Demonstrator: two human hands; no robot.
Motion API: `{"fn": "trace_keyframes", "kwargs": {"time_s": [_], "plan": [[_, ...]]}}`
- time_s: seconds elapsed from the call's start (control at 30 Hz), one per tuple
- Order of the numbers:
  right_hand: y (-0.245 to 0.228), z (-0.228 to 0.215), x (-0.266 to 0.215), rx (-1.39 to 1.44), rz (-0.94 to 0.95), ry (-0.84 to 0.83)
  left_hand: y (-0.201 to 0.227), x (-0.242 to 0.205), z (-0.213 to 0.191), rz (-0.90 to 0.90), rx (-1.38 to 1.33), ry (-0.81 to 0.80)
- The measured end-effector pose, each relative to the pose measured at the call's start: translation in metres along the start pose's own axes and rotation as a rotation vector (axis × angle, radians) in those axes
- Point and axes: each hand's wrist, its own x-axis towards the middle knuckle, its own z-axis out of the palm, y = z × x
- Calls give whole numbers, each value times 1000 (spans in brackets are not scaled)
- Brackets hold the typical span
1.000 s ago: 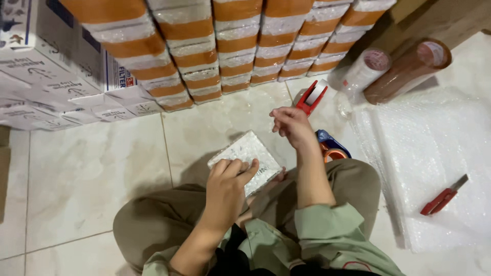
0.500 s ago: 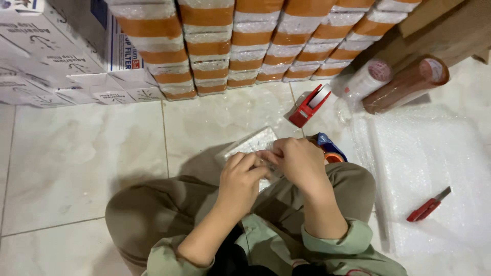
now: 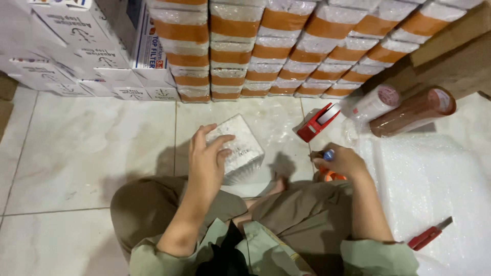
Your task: The person sits on the floor and wraps small white boxes in bubble wrap. They use a red utility knife to cut the bubble wrap, then fold it around the boxes. Finally, they use a handheld tape dispenser to seal the wrapped packages and stack them on a pile.
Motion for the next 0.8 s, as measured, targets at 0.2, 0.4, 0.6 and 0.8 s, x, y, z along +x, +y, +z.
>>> {"fn": "trace_keyframes", "kwargs": {"time_s": [0.2, 0.4, 0.6, 0.8], "plan": [[219, 73, 118, -515, 397, -463, -18, 21, 8, 131, -115, -47], [202, 100, 140, -710, 100, -385, -1, 47, 22, 371, -352, -328], [137, 77, 129, -540, -11, -201, 1, 59, 21, 386, -442, -424], [43, -14, 27, 286, -291, 44, -2, 63, 15, 360, -440, -455]]}}
